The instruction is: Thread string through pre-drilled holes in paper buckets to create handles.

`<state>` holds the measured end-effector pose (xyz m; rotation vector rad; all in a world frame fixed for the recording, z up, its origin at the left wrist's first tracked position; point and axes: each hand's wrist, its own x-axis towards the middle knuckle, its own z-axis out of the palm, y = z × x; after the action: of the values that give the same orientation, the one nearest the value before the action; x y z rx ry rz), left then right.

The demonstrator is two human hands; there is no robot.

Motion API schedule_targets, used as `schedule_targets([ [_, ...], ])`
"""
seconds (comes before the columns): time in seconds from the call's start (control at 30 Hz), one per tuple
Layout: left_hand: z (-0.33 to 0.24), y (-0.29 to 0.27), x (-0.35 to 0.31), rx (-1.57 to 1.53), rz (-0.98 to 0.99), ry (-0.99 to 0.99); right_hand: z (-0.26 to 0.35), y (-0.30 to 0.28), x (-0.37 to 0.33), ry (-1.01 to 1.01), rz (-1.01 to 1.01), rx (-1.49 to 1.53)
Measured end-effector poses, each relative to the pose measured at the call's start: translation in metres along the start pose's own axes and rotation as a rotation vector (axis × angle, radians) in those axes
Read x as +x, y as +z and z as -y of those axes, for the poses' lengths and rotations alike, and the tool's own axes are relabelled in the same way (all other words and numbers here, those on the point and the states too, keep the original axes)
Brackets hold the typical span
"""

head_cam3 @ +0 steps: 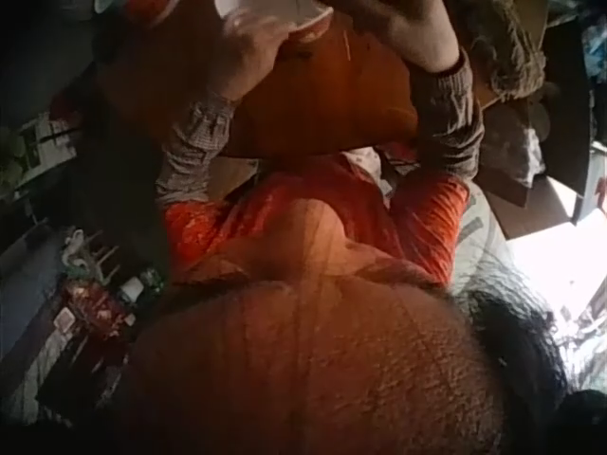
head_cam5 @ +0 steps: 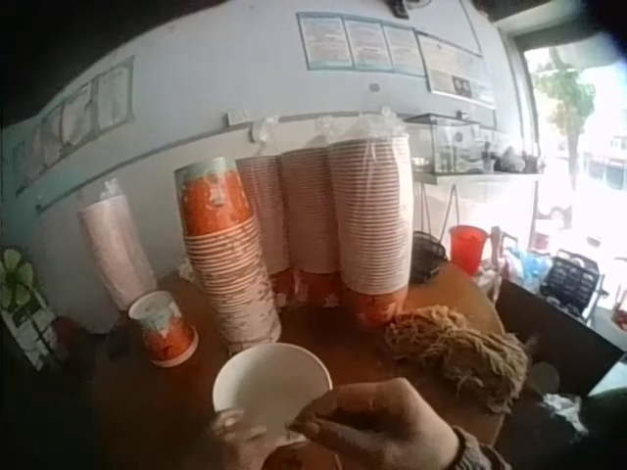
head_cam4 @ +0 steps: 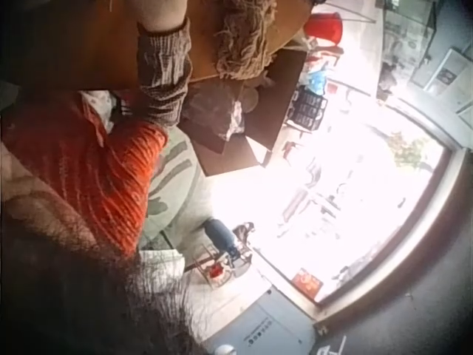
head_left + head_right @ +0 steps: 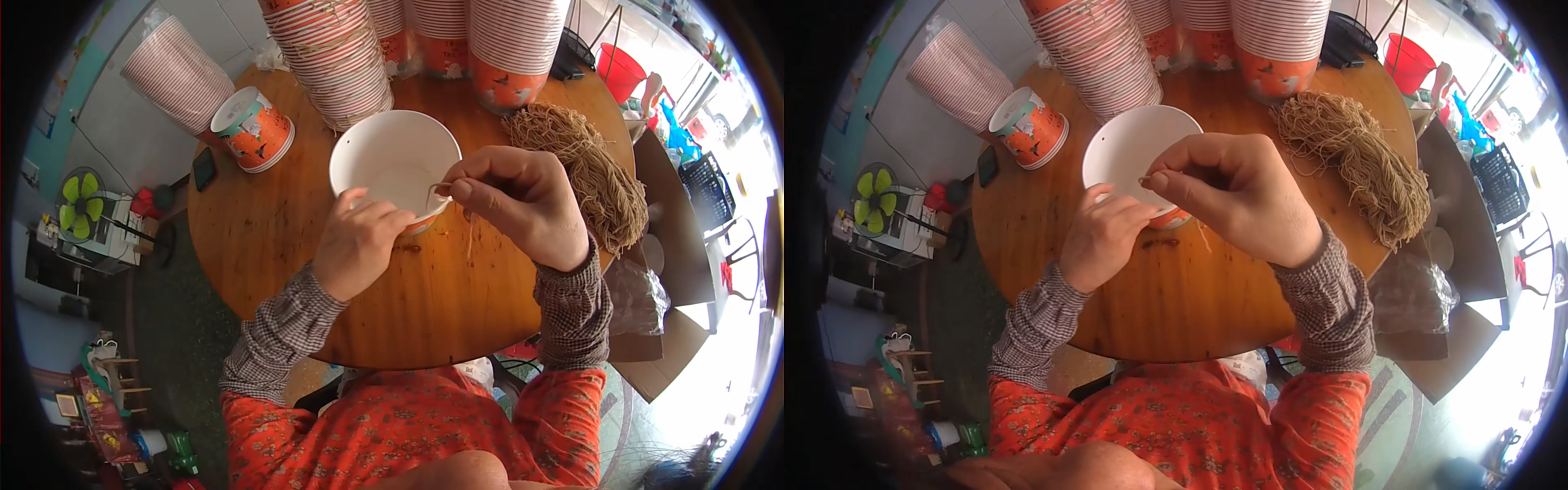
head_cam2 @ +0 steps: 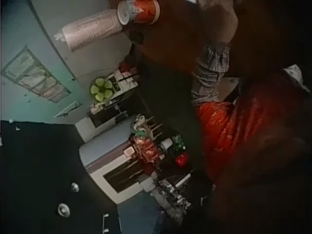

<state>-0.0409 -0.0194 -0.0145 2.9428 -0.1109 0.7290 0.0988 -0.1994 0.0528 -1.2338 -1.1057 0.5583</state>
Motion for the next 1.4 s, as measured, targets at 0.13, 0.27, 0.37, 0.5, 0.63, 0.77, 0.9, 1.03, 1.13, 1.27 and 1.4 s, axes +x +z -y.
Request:
schedule_targets([
  [0.13,-0.003,-0.002,-0.001,-0.075,-0.034,-0.048,-0.005,0.006,0.012,-0.010,0.108,-0.008],
  [0.27,-0.014,0.007,0.009,-0.206,-0.085,-0.136,-0.004,0.025,0.020,-0.047,0.170,0.015],
  [0.37,-0.011,0.015,0.009,-0.166,-0.139,-0.093,0.010,0.030,0.024,-0.004,0.203,0.023],
  [0.5,-0.002,0.003,0.002,-0.178,-0.056,-0.066,0.021,0.030,0.026,-0.102,0.103,0.025],
  [0.63,0.015,-0.016,-0.015,-0.154,0.044,-0.034,0.032,0.025,0.028,-0.076,0.116,-0.122],
  [0.77,0.006,-0.025,-0.022,-0.264,0.021,-0.078,0.028,0.031,0.038,-0.178,0.077,-0.190],
  [0.9,0.001,-0.024,-0.029,-0.552,-0.052,-0.234,0.033,0.036,0.043,-0.152,0.100,-0.226],
  [1.03,0.012,-0.011,-0.036,-0.579,-0.112,-0.251,0.043,0.033,0.043,-0.196,0.082,-0.334],
  [1.13,0.009,-0.009,-0.032,-0.553,-0.140,-0.254,0.054,0.029,0.042,-0.180,0.044,-0.380],
  [1.27,0.004,-0.008,-0.028,-0.510,-0.154,-0.243,0.053,0.022,0.042,-0.239,0.020,-0.521],
  [1.4,0.002,-0.005,-0.027,-0.461,-0.194,-0.222,0.053,0.021,0.039,-0.265,0.013,-0.586],
])
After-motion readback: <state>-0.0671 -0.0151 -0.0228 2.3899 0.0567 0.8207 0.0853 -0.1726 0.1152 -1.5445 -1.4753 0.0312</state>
